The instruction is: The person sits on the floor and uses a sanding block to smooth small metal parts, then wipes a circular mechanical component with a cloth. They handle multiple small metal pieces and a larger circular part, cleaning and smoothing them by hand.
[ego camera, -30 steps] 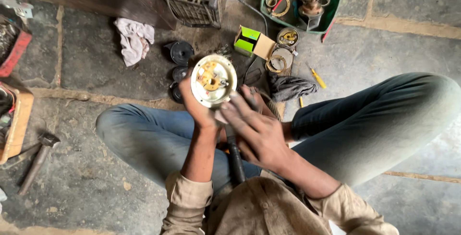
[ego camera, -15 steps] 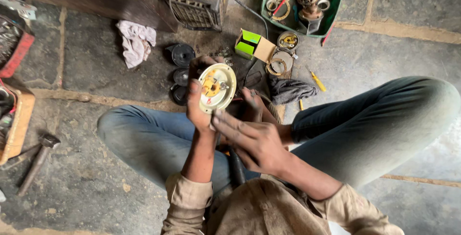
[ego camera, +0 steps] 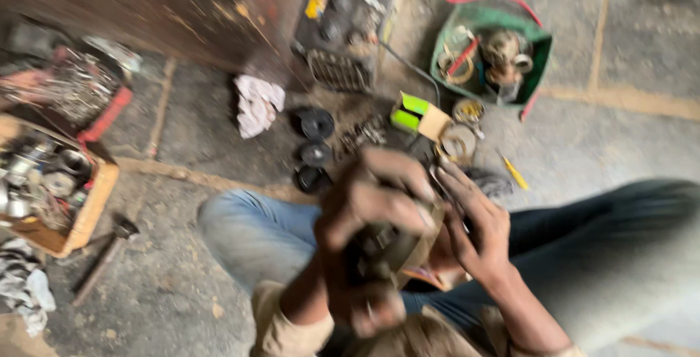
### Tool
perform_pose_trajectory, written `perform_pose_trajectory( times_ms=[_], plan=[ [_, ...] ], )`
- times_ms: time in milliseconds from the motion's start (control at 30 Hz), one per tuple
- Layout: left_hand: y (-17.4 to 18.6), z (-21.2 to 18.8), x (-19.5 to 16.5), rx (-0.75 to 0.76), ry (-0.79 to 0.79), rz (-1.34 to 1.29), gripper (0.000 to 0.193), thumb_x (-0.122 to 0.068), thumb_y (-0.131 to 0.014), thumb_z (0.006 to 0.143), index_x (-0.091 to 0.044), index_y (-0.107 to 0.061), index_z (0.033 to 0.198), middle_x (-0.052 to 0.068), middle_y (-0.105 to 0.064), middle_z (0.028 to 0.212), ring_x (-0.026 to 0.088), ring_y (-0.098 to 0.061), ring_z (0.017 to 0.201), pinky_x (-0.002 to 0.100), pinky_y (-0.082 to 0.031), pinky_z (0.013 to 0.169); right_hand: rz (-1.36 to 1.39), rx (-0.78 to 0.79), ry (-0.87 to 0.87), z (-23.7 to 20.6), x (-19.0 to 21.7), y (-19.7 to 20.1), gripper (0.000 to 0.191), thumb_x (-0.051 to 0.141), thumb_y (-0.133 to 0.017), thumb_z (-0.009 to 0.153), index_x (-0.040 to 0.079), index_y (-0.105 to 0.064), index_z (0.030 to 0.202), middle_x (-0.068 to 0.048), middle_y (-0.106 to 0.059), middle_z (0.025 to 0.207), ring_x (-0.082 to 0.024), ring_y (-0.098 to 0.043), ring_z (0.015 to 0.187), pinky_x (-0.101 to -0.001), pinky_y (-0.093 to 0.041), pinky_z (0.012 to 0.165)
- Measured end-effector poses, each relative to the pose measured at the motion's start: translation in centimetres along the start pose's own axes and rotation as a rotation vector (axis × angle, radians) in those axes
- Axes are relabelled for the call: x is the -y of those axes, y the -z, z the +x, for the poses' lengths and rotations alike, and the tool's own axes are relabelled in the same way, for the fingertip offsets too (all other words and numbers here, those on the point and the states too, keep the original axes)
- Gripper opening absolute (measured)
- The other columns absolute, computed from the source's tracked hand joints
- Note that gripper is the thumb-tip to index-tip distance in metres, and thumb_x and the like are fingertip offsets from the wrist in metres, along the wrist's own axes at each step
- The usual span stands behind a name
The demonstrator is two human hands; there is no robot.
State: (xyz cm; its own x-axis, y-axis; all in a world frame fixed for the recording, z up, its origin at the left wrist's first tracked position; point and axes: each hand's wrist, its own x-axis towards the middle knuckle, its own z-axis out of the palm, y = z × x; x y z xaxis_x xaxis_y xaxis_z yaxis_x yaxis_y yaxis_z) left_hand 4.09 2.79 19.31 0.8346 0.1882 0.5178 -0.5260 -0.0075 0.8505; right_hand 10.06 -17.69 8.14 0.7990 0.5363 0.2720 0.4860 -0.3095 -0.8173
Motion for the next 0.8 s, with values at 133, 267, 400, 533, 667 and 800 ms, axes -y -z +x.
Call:
perform_pose_trajectory(
  times_ms=[133, 267, 400, 533, 667, 800],
  plan=[
    [-1.0, 0.4, -0.5, 0.018, -0.026, 0.028, 0.063, -0.07, -0.056, 0.101, -0.01, -0.062, 0.118, 0.012, -0.063, 0.115, 0.019, -0.063, 0.094, 0.033, -0.052, 0.082, 0.0, -0.097, 0.05, -0.2, 0.4, 0.3, 0.045, -0.003, -0.059, 0.089, -0.004, -0.06, 0.134, -0.025, -0.061, 0.143, -0.036, -0.066, 0.13, -0.0367, -0.053, 0.105],
    [-0.7, 1.1, 2.0, -0.023, 0.055, 0.023, 0.067, -0.072, -0.052, 0.098, -0.007, -0.061, 0.105, 0.014, -0.062, 0.108, 0.02, -0.063, 0.091, 0.036, -0.054, 0.084, 0.023, -0.13, 0.085, -0.8, 1.2, 0.9, 0.037, -0.003, -0.062, 0.093, -0.007, -0.063, 0.129, -0.028, -0.064, 0.137, -0.036, -0.07, 0.125, -0.0375, -0.054, 0.103],
    [-0.1, 0.1, 4.0, -0.057, 0.133, -0.026, 0.073, -0.074, -0.05, 0.101, -0.003, -0.059, 0.111, 0.013, -0.058, 0.113, 0.016, -0.059, 0.089, 0.03, -0.052, 0.081, 0.062, -0.111, 0.178, -1.3, 1.6, 1.1, 0.035, -0.001, -0.066, 0.091, -0.008, -0.065, 0.125, -0.029, -0.066, 0.132, -0.032, -0.074, 0.116, -0.0325, -0.057, 0.095],
    [0.2, -0.6, 5.3, -0.059, 0.162, 0.011, 0.077, -0.077, -0.045, 0.103, -0.001, -0.06, 0.112, 0.012, -0.056, 0.116, 0.015, -0.058, 0.095, 0.028, -0.052, 0.082, 0.158, 0.002, 0.203, -1.7, 2.8, -0.1, 0.036, 0.001, -0.071, 0.089, -0.006, -0.068, 0.124, -0.029, -0.067, 0.133, -0.027, -0.079, 0.11, -0.0302, -0.062, 0.09],
    [0.2, -0.9, 5.8, -0.012, 0.146, 0.07, 0.074, -0.073, -0.044, 0.104, -0.001, -0.059, 0.11, 0.012, -0.057, 0.111, 0.015, -0.059, 0.09, 0.029, -0.05, 0.079, 0.22, 0.138, 0.288, -0.2, 4.2, -1.1, 0.04, -0.001, -0.067, 0.087, -0.005, -0.067, 0.127, -0.025, -0.067, 0.136, -0.035, -0.074, 0.119, -0.042, -0.058, 0.099],
    [0.8, -1.2, 5.5, 0.05, 0.15, 0.278, 0.064, -0.066, -0.043, 0.109, -0.003, -0.059, 0.11, 0.01, -0.06, 0.106, 0.017, -0.062, 0.094, 0.03, -0.051, 0.083, -0.178, 0.25, 0.58, 3.7, 2.9, 0.6, 0.056, 0.02, -0.076, 0.075, -0.003, -0.069, 0.126, -0.02, -0.07, 0.122, -0.04, -0.067, 0.091, -0.0471, -0.05, 0.074]
  ],
)
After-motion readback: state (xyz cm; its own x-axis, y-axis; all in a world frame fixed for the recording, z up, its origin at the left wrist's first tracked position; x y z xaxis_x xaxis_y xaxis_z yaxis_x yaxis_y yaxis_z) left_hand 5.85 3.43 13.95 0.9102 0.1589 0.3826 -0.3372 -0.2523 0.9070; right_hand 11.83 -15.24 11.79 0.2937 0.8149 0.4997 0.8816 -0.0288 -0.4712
